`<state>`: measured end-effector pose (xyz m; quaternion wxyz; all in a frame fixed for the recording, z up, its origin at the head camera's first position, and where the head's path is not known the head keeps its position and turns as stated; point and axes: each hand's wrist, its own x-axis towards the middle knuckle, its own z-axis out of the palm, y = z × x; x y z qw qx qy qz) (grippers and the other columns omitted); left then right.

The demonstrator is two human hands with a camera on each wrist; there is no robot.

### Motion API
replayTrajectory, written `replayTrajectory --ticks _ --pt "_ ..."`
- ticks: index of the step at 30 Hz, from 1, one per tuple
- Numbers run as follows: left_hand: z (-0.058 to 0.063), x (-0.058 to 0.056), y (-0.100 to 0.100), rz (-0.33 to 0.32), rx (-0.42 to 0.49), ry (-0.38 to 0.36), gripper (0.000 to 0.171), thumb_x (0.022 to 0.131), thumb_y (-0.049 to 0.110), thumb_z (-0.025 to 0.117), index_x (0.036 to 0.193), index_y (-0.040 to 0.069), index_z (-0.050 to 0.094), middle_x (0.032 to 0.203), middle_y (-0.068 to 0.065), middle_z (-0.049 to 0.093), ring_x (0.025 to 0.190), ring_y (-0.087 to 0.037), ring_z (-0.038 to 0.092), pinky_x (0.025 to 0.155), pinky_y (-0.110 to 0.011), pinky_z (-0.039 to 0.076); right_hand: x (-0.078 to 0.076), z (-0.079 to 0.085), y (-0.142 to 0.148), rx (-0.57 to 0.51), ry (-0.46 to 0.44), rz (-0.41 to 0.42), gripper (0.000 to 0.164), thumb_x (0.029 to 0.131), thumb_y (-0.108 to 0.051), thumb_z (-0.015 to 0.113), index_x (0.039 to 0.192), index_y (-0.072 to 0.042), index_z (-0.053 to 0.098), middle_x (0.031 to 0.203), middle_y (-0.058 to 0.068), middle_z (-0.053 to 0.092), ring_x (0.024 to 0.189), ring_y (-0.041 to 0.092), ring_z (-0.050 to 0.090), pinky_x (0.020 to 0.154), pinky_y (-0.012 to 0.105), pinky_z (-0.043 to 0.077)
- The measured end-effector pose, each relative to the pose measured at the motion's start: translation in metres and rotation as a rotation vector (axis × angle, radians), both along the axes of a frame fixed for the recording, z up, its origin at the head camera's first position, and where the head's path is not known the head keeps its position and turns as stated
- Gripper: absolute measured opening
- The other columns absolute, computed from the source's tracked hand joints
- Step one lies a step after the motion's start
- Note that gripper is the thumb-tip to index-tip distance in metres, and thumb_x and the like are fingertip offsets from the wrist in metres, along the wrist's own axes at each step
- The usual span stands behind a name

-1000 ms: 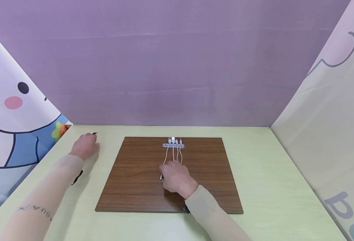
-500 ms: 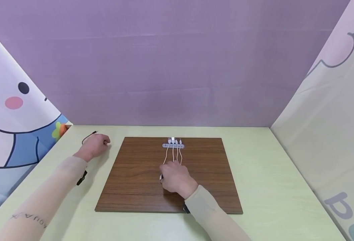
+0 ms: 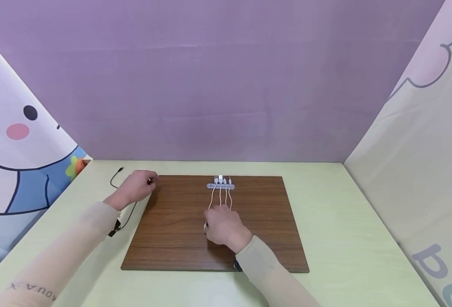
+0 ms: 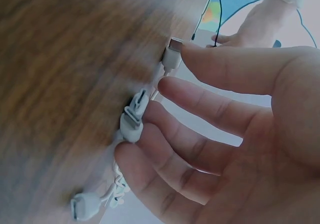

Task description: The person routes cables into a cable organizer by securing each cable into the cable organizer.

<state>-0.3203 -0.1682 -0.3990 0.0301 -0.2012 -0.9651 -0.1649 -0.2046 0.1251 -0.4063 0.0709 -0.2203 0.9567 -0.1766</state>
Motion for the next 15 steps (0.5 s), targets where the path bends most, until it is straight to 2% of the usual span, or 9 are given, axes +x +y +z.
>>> replayTrajectory --ticks 4,9,15 --pt "0.002 0.005 0.01 -0.029 0.041 0.023 0.026 0.093 -0.002 0.056 0.114 -0.004 0.071 0.11 -0.02 0.071 0.092 -0.028 0.066 0.084 -0.049 0.056 0.0 0.001 0.0 -0.009 -0.009 -0.012 0.014 0.094 -0.019 0.072 0.082 -0.016 0.066 0.075 -0.005 0.054 0.067 0.015 0.051 0.052 0.03 0.044" --pt "0.006 0.012 0.023 -0.067 0.088 0.03 0.025 0.094 -0.001 0.057 0.115 -0.004 0.071 0.111 -0.019 0.072 0.098 -0.03 0.067 0.086 -0.047 0.056 0.0 0.002 -0.001 -0.037 0.008 -0.048 0.013 0.094 -0.021 0.073 0.085 -0.014 0.067 0.077 -0.002 0.054 0.071 0.017 0.051 0.054 0.031 0.045" --pt "0.015 0.018 0.037 -0.113 0.138 0.053 0.022 0.096 -0.002 0.059 0.113 -0.002 0.072 0.109 -0.017 0.073 0.098 -0.028 0.068 0.085 -0.045 0.057 -0.001 0.003 -0.008 -0.119 0.069 -0.073 0.013 0.094 -0.021 0.072 0.089 -0.009 0.069 0.078 -0.002 0.055 0.07 0.016 0.052 0.057 0.03 0.046"
